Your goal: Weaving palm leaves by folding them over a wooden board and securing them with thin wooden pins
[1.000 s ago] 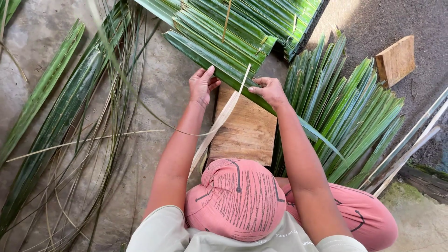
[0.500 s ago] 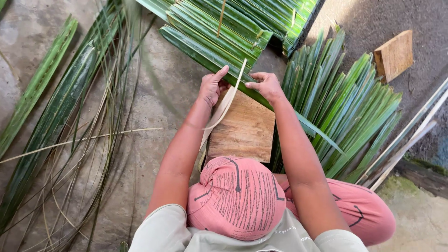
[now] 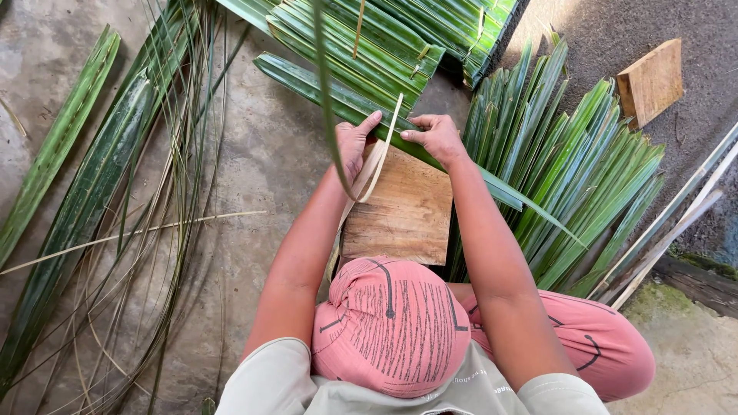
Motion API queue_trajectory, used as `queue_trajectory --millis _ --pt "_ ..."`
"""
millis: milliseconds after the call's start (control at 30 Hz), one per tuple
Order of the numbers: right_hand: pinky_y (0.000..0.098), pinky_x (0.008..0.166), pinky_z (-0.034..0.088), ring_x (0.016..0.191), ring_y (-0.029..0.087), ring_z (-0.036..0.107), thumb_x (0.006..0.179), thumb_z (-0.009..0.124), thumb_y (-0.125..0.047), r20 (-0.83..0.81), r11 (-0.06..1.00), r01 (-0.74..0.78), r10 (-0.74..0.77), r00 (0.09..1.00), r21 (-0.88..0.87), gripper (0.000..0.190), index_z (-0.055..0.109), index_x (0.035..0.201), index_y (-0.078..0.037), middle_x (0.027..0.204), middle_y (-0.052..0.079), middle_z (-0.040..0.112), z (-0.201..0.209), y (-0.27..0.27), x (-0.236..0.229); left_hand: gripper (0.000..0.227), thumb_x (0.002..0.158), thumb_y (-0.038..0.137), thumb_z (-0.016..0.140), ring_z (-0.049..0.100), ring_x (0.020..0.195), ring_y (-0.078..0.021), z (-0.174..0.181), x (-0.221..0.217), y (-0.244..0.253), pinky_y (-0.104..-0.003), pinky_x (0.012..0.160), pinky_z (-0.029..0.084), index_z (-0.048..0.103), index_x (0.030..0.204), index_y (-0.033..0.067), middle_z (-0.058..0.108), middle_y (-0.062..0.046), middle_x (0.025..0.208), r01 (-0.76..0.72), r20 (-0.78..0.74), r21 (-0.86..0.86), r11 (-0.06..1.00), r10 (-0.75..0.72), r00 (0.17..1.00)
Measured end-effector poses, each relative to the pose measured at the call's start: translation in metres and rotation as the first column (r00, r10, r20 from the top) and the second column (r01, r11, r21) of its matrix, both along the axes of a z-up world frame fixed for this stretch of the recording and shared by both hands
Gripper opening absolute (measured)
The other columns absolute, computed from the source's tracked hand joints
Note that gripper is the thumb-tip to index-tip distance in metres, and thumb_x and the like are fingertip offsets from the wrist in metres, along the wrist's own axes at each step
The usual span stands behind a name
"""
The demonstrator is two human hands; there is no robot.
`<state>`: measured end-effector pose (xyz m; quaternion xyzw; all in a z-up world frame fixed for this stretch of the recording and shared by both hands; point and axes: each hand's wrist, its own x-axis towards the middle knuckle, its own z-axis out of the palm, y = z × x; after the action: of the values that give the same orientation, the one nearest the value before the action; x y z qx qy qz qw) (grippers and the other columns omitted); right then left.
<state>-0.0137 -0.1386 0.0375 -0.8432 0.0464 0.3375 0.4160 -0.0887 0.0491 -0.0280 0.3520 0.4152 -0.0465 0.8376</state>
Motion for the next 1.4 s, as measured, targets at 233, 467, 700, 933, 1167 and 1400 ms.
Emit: queue_trajectory --millis 233,467,700,933,1167,1400 --pt "0.0206 0.076 0.048 0.082 0.001 0.063 0.07 0.094 -0.033 -0.004 0.999 -0.01 0.01 1.0 -0.044 0.044 0.08 0.11 -0.026 0.085 -0.009 0.075 -0.018 -0.001 0.001 0.03 0.07 0.02 0.098 0.077 0.061 -0.0221 -0.004 0.005 -0.004 -0.032 0.061 0.065 0.077 0.078 -0.0001 0.075 -0.013 0.07 -0.064 0.034 0.043 0.997 0.063 0.997" --pt "0.0202 0.078 0.048 0.083 0.0 0.064 0.069 0.094 -0.037 0.007 0.998 -0.013 0.014 1.0 -0.062 0.044 0.08 0.11 -0.028 0.085 -0.013 0.073 -0.028 -0.003 -0.003 0.029 0.071 0.02 0.097 0.076 0.059 -0.0198 -0.003 0.007 -0.004 -0.03 0.059 0.064 0.076 0.077 0.0006 0.074 -0.011 0.067 -0.054 0.053 0.057 0.997 0.051 0.997" --pt "0.0199 0.079 0.047 0.082 0.0 0.06 0.07 0.095 -0.028 -0.013 0.999 0.042 -0.042 0.999 0.029 0.044 0.08 0.111 -0.022 0.084 -0.012 0.071 -0.019 0.0 -0.005 0.032 0.07 0.024 0.098 0.075 0.06 -0.0183 0.017 0.004 0.004 -0.03 0.061 0.063 0.075 0.079 0.003 0.073 -0.008 0.069 -0.025 0.014 0.061 0.998 0.024 1.0" --pt "0.0178 0.077 0.047 0.079 -0.001 0.059 0.072 0.093 -0.023 -0.023 0.994 0.051 -0.049 0.999 0.098 0.041 0.079 0.111 -0.021 0.083 -0.012 0.07 0.003 0.005 -0.005 0.033 0.072 0.027 0.096 0.075 0.059 -0.0154 0.017 0.0 0.002 -0.028 0.059 0.063 0.074 0.076 0.0027 0.074 -0.008 0.068 0.061 -0.009 0.087 0.994 -0.061 0.998" --pt "0.0169 0.074 0.047 0.078 -0.002 0.059 0.072 0.093 -0.022 -0.03 0.99 0.058 -0.054 0.998 0.131 0.041 0.079 0.11 -0.02 0.082 -0.012 0.069 -0.004 0.002 -0.005 0.029 0.07 0.024 0.098 0.076 0.062 -0.0146 0.012 0.004 -0.002 -0.024 0.059 0.063 0.078 0.078 0.0049 0.077 -0.008 0.071 0.096 0.012 0.1 0.99 -0.098 0.995" --pt "0.02 0.075 0.05 0.079 -0.002 0.064 0.066 0.096 -0.033 0.036 1.0 0.028 -0.028 0.999 0.0 0.045 0.081 0.108 -0.026 0.085 -0.011 0.074 -0.038 -0.011 -0.001 0.022 0.076 0.021 0.093 0.075 0.064 -0.0132 0.005 -0.001 -0.005 -0.025 0.063 0.063 0.079 0.081 0.0041 0.076 -0.007 0.072 0.022 0.034 0.095 0.995 -0.025 0.999"
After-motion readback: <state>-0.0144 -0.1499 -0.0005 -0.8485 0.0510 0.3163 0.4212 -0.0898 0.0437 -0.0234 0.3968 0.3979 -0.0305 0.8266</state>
